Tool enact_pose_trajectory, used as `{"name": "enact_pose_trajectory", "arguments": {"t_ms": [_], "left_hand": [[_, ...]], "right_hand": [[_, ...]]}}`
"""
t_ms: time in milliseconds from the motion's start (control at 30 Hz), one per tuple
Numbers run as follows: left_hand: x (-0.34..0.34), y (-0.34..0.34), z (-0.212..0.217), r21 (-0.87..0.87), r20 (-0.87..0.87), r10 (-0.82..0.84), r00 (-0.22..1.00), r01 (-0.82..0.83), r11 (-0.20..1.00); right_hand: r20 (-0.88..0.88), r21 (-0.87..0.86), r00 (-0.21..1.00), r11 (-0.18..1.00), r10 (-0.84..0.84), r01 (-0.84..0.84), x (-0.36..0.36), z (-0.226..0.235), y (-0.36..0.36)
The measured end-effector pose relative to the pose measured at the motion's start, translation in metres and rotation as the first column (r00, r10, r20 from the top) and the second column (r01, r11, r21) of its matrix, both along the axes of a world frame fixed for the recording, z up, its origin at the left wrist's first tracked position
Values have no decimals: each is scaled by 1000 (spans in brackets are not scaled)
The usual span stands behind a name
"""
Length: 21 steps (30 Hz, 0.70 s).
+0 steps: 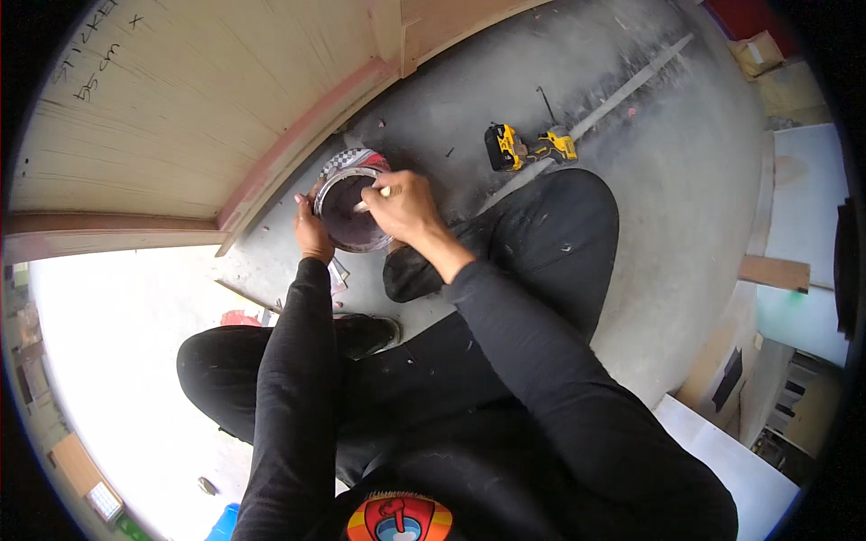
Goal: The recorder is sitting on the floor stirring a bucket of putty with a stick, then transferring it to putty knives and mixing it with a hardener.
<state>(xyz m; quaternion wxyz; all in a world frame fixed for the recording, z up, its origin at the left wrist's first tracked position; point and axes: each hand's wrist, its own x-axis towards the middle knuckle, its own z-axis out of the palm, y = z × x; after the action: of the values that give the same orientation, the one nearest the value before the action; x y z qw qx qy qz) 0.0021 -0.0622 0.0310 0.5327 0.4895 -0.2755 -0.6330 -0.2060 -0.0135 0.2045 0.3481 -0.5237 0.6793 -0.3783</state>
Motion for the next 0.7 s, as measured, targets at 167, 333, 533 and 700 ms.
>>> {"name": "enact_pose_trajectory", "arguments": {"t_ms": [167, 333, 533, 700], "left_hand": [[8, 5, -1, 69, 64, 4, 998, -9, 998], [14, 6, 3, 43, 14, 42, 999, -43, 998], [3, 8, 5, 46, -13, 23, 1000, -23, 999], [-3, 12, 6, 20, 176, 56, 983, -61, 998]], "right_hand": [[151, -250, 988, 968, 24, 15, -4, 14, 1], [94, -154, 994, 988, 48, -33, -2, 6, 5], [67, -114, 994, 991, 83, -75, 3, -14, 9], [99, -308, 991, 950, 85, -51, 0, -2, 11]]}}
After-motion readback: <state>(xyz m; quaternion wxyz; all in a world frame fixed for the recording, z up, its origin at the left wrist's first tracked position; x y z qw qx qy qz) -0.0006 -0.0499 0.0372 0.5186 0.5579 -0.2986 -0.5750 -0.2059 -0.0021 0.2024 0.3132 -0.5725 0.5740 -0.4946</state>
